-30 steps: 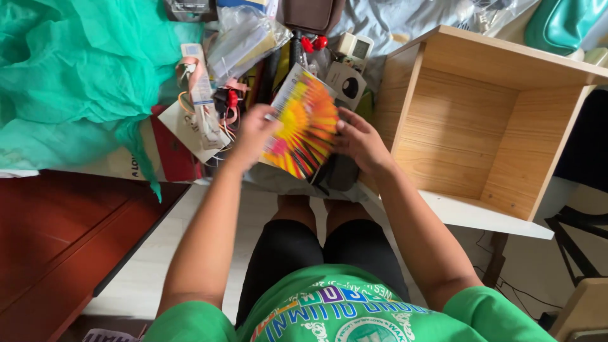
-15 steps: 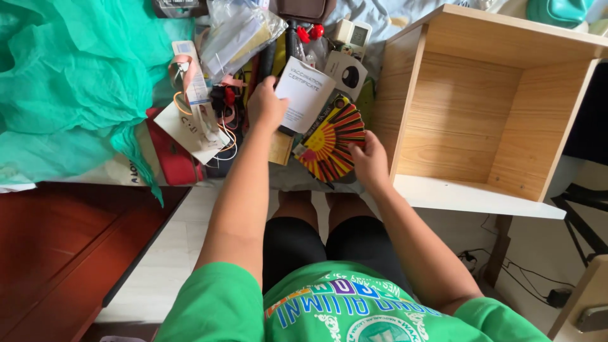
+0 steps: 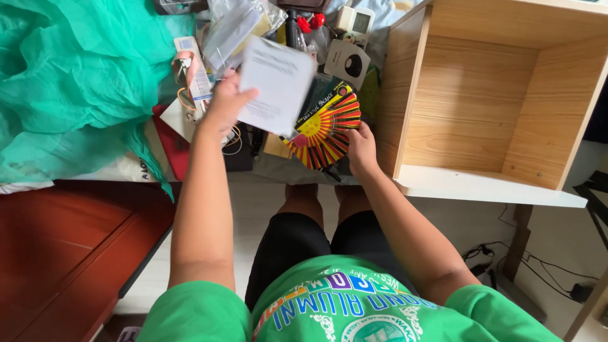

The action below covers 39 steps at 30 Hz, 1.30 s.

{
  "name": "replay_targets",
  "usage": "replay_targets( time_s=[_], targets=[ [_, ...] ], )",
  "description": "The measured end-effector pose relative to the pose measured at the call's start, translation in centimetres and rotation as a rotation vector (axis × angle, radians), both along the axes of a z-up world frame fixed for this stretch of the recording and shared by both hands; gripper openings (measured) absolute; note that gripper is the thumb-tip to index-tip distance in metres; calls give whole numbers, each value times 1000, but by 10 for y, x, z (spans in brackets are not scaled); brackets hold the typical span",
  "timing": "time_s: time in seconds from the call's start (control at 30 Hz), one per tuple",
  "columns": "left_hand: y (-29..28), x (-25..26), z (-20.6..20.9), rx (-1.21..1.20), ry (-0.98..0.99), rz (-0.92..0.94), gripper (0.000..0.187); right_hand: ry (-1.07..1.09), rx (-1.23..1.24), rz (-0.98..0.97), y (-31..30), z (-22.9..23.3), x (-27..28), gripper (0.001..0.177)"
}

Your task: The person is organizing a wooden drawer by placing various personal items and documents inside it on a bed.

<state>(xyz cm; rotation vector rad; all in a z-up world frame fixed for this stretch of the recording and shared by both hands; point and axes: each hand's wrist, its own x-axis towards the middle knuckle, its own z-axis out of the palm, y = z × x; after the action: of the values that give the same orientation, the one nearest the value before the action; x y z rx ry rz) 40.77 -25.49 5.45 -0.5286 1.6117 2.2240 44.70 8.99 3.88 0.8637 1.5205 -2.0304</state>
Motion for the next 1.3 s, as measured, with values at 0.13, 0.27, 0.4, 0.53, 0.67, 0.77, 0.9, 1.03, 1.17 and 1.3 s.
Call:
replay_targets(
  time_s=[0.13,0.27,0.4,0.53,0.67,0.77,0.9,1.03,1.17,1.3],
  targets=[
    [48,32,-39,-181,-127,-229,29,-39,-178,-36,3,8,2,24],
    [93,59,-31,-406,-28,-324,44,-14,-67,100,6,14,7,23],
    [105,86,-25,-379,-101,-334,41,29,345,458,4,41,5,27],
    [81,104,-38,-399,-157,-328,34,85,489,552,7,25,19,31],
    [38,113,-38,-374,-113,-27,22,101,545,514,7,36,14,29],
    [30,107,-13,-153,-115,87,24,156,548,477,15,19,12,29],
    [86,111,-30,-348,26,-163,29,102,133,229,16,-13,15,41],
    [147,107,-7,-488,18,-99,36,8,-37,100,24,-24,17,57],
    [163,123,-28,-482,-163,-98,52,1,-53,98,24,-3,13,73],
    [130,154,-98,-284,-120,35,42,21,-3,256,13,17,12,72]
  ],
)
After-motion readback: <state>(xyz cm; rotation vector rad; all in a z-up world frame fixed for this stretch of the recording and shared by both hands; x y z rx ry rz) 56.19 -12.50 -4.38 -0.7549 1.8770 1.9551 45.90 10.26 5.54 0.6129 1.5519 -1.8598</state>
